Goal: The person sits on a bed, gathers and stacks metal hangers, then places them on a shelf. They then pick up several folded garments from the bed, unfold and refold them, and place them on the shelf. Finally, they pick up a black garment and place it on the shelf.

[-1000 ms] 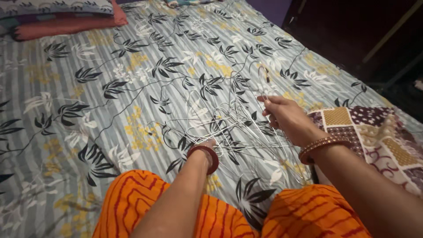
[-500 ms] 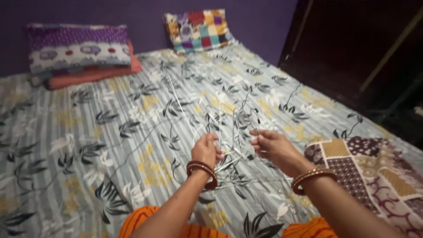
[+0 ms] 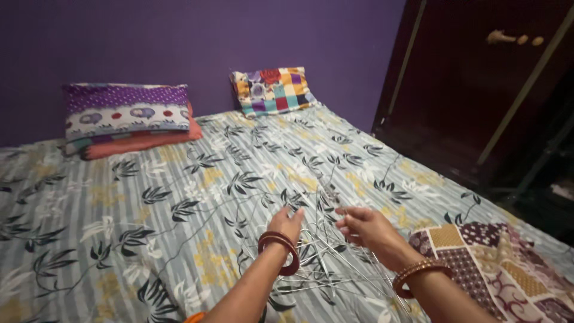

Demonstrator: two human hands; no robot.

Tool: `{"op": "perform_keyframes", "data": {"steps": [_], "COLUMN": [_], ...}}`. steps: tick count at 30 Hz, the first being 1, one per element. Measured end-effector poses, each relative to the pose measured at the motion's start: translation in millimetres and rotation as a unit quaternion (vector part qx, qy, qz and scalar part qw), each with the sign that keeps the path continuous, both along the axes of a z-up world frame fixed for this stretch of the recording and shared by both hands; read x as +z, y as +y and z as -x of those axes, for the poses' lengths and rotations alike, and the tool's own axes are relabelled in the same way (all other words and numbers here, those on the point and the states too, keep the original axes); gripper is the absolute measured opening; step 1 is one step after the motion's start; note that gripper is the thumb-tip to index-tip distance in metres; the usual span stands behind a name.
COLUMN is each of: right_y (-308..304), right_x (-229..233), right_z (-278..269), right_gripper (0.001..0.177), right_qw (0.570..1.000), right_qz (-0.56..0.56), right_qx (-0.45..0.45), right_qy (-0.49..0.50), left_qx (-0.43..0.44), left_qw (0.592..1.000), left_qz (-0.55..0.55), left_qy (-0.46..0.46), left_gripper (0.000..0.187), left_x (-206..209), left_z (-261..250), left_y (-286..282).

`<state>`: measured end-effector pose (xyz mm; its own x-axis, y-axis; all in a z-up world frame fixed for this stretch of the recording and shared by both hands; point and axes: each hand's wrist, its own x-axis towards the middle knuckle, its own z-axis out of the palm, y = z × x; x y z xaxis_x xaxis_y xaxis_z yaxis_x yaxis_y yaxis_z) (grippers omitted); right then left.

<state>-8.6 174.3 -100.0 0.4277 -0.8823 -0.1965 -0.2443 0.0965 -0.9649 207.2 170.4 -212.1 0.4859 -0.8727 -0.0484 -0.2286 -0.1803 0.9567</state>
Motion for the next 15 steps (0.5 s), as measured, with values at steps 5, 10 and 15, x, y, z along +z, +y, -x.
{"op": "perform_keyframes", "data": {"steps": [5, 10, 15], "right_y": [8, 11, 11], "right_x": [4, 7, 8], "right_z": [-10, -16, -20], "right_gripper": [0.045, 0.044, 0.039], "right_qw": [1.0, 0.999, 0.997], "right_qz": [0.003, 0.009, 0.03], "right_qx": [-0.005, -0.004, -0.003], "right_qy": [0.019, 0.05, 0.064], "left_qx": [-0.117, -0.191, -0.216], "left_qw": [0.923, 0.917, 0.921], "left_qz": [0.051, 0.067, 0.017], "left_qy": [0.362, 0.344, 0.325], "left_gripper": [0.058, 0.043, 0.037], "left_x": [52, 75, 80], "left_z": [11, 8, 12], "left_y": [3, 11, 21]}}
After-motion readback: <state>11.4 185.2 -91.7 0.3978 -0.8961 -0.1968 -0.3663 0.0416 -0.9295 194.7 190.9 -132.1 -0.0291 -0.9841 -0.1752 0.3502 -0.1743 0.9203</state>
